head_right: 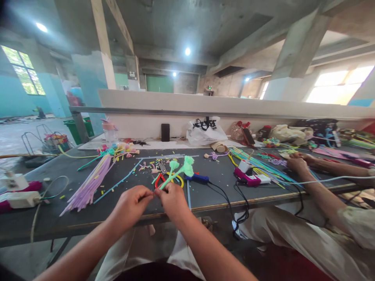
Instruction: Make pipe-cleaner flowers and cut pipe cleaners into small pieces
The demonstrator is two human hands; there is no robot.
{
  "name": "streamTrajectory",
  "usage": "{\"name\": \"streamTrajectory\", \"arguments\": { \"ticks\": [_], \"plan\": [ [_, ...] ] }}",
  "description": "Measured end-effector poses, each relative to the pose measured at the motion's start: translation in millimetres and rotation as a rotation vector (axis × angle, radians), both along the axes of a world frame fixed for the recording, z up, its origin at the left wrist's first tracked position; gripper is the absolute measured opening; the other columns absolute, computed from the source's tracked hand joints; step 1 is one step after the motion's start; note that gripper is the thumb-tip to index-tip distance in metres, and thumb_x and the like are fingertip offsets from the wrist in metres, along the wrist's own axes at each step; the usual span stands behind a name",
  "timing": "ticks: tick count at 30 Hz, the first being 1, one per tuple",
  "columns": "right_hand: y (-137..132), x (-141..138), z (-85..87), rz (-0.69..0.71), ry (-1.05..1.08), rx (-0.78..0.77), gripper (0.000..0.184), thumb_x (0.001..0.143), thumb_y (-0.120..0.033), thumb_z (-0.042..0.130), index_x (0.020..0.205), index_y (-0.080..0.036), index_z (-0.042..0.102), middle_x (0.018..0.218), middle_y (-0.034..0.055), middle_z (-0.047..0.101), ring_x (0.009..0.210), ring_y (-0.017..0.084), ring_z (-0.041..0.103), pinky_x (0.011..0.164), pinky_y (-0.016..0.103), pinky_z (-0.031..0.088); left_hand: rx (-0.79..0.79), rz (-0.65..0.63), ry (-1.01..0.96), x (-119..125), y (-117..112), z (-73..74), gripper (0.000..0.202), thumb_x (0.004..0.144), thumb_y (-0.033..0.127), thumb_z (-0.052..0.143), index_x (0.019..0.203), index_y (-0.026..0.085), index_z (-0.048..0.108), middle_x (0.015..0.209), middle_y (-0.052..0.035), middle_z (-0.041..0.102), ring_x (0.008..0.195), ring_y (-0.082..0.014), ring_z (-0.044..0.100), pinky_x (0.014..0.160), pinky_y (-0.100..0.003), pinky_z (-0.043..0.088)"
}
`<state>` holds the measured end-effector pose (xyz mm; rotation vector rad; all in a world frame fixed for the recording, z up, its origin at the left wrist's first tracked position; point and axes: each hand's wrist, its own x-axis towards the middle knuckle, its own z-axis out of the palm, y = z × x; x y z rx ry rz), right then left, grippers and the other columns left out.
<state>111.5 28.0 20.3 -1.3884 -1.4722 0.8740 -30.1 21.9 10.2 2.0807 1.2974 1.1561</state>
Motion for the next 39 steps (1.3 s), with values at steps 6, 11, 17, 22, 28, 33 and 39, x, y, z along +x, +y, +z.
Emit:
{"name": "streamTrajectory", "arguments": {
  "ticks": [6, 11, 17, 22, 28, 33, 39],
  "plan": [
    [65.6, 14.1, 17.1, 0.25, 0.239, -0.003, 0.019, 0.06, -0.031, 0.064, 0.059, -0.016, 0.053, 0.043, -0.0076, 0.041, 0.04, 0.006, 0.031, 0.042, 0.021, 0.022, -0.675, -0.376, -0.53, 1.3, 69.9, 31.5, 0.023, 0.061, 0.029, 0.068, 0.055, 0.012, 0.055, 0.042, 0.0056, 0.042, 0.039, -0.0032, 0.031, 0.039, -0.018, 0.016],
    [98.7, 24.4, 29.2, 0.484, 0.402, -0.015, 0.03, 0.058, -0.042, 0.067, 0.064, -0.016, 0.053, 0.052, -0.0051, 0.047, 0.045, 0.006, 0.037, 0.046, 0.02, 0.028, -0.85, -0.525, -0.684, 7.6, 105.3, 31.5, 0.029, 0.054, 0.028, 0.074, 0.057, 0.011, 0.052, 0.047, 0.0053, 0.041, 0.038, -0.001, 0.029, 0.038, -0.016, 0.011],
    [136.3, 36.7, 30.0, 0.638, 0.445, -0.05, 0.035, 0.055, -0.045, 0.07, 0.064, -0.015, 0.055, 0.057, -0.0007, 0.054, 0.048, 0.009, 0.045, 0.048, 0.022, 0.033, -0.909, -0.591, -0.78, 26.0, 126.0, 23.4, 0.032, 0.052, 0.033, 0.073, 0.06, 0.012, 0.05, 0.049, 0.0049, 0.041, 0.038, -0.0013, 0.027, 0.036, -0.017, 0.01],
    [169.9, 38.5, 26.9, 0.569, 0.407, -0.008, 0.031, 0.059, -0.042, 0.069, 0.063, -0.015, 0.054, 0.049, -0.0046, 0.049, 0.041, 0.006, 0.036, 0.043, 0.02, 0.026, -0.719, -0.315, -0.763, 30.4, 147.2, 29.0, 0.027, 0.059, 0.032, 0.07, 0.06, 0.014, 0.05, 0.047, 0.0062, 0.042, 0.037, -0.0028, 0.029, 0.038, -0.018, 0.012],
    [182.5, 28.4, 15.2, 0.329, 0.311, 0.049, 0.028, 0.065, -0.036, 0.064, 0.054, -0.018, 0.046, 0.038, -0.0088, 0.039, 0.034, 0.006, 0.03, 0.037, 0.02, 0.021, -0.029, 0.15, -0.277, 34.5, 155.2, 24.8, 0.017, 0.068, 0.022, 0.058, 0.053, 0.017, 0.053, 0.054, 0.001, 0.049, 0.055, -0.0124, 0.042, 0.055, -0.023, 0.03],
    [180.0, 32.2, 5.8, 0.171, 0.155, 0.109, 0.021, 0.063, -0.027, 0.062, 0.051, -0.018, 0.048, 0.041, -0.0069, 0.04, 0.041, 0.008, 0.033, 0.042, 0.022, 0.023, 0.129, 0.121, -0.152, 41.9, 155.4, 13.6, 0.015, 0.074, 0.019, 0.051, 0.061, 0.02, 0.058, 0.066, -0.0022, 0.054, 0.067, -0.0165, 0.048, 0.065, -0.026, 0.032],
    [180.6, 39.8, 0.4, 0.246, 0.184, 0.1, 0.014, 0.064, -0.028, 0.06, 0.057, -0.018, 0.054, 0.045, -0.0061, 0.039, 0.044, 0.008, 0.031, 0.044, 0.022, 0.023, -0.428, -0.02, -0.445, 42.9, 160.3, 10.8, 0.023, 0.068, 0.034, 0.06, 0.055, 0.015, 0.054, 0.044, 0.006, 0.038, 0.042, -0.0074, 0.031, 0.043, -0.02, 0.022]
  ]
}}
